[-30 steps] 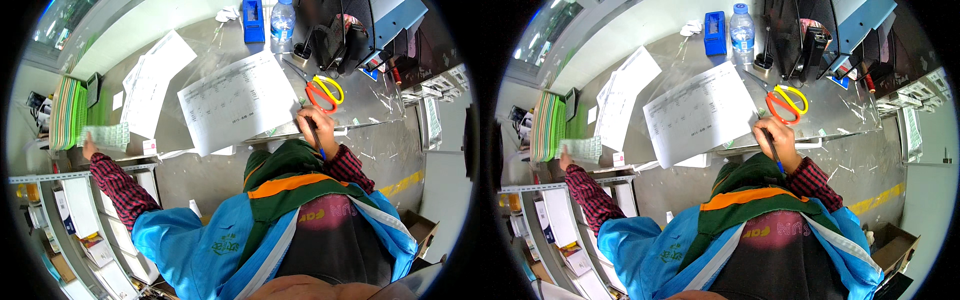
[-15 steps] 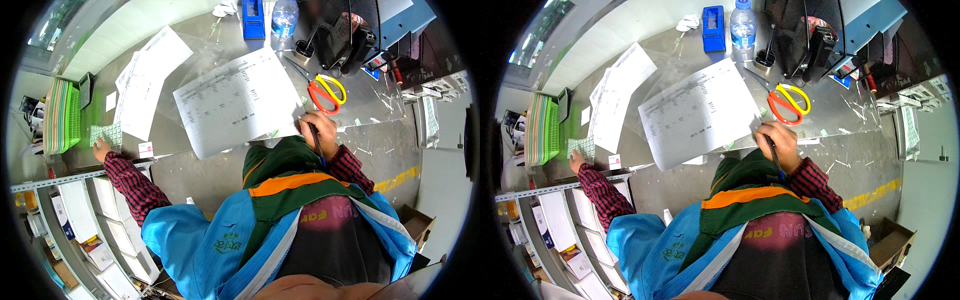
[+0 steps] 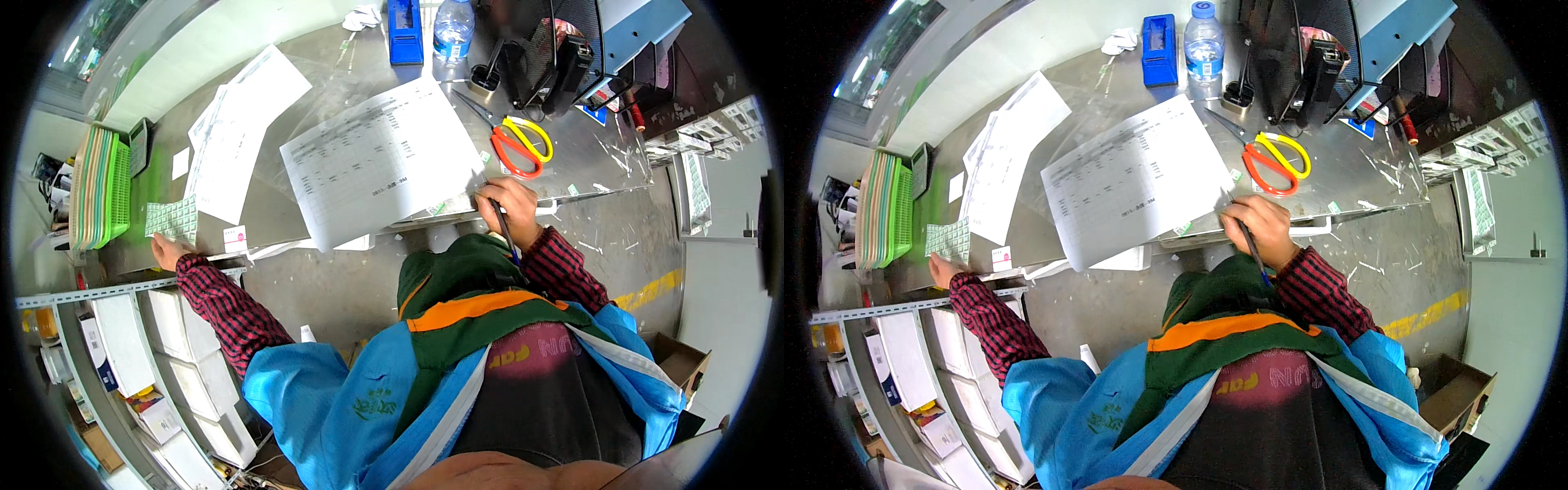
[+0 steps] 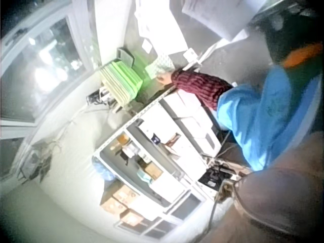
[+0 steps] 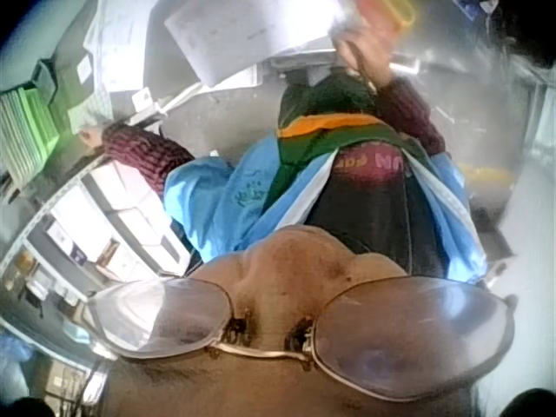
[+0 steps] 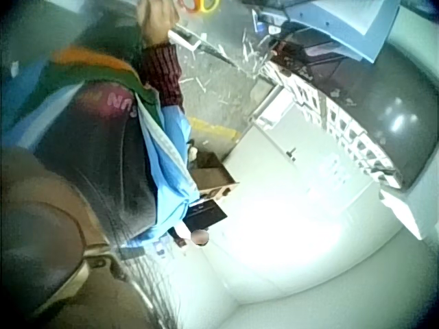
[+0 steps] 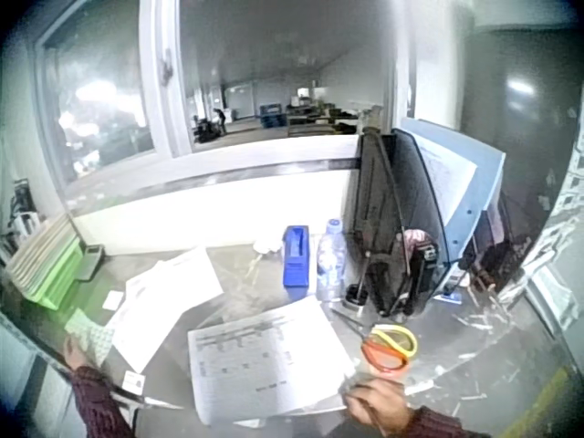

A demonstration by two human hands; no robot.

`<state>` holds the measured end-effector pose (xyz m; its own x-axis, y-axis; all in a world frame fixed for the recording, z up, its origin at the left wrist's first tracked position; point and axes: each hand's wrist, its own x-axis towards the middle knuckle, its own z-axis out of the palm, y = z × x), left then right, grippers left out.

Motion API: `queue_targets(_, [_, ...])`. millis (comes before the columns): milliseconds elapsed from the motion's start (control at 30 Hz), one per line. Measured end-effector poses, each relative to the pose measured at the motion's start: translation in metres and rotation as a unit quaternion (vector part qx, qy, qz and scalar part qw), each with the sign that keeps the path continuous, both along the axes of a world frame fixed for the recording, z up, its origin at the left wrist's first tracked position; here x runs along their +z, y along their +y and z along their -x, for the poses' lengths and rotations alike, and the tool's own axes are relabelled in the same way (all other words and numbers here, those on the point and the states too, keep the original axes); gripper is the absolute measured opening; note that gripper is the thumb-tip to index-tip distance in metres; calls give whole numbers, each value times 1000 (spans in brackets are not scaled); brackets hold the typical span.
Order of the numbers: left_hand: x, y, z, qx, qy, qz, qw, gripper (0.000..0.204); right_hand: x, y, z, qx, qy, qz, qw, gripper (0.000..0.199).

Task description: The person retrieves sheets of green labels from storage drawers, cuts them into strips with scissors, and records information on a paper log with a pen.

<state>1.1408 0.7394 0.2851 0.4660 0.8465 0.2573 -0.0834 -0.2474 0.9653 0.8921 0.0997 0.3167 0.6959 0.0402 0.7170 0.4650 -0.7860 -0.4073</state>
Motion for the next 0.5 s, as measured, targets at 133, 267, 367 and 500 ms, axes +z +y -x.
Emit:
queue_targets(133, [-18,80,-5,-120,-106,146,976,45,-11,-15,9,10,25,11,1000,21])
queue_targets(267, [-24,109,2,-60,303,-341,888,46,15,-11,13,56,90,-39,994,16])
queue_targets(367, [-19,55,41,34,265,-511,817,43,21,-20,40,80,136,-105,982,22])
queue_targets(500, [-72,-87,142,-55,142,-368,917,39,26,-62,98,21,81,-133,988,27])
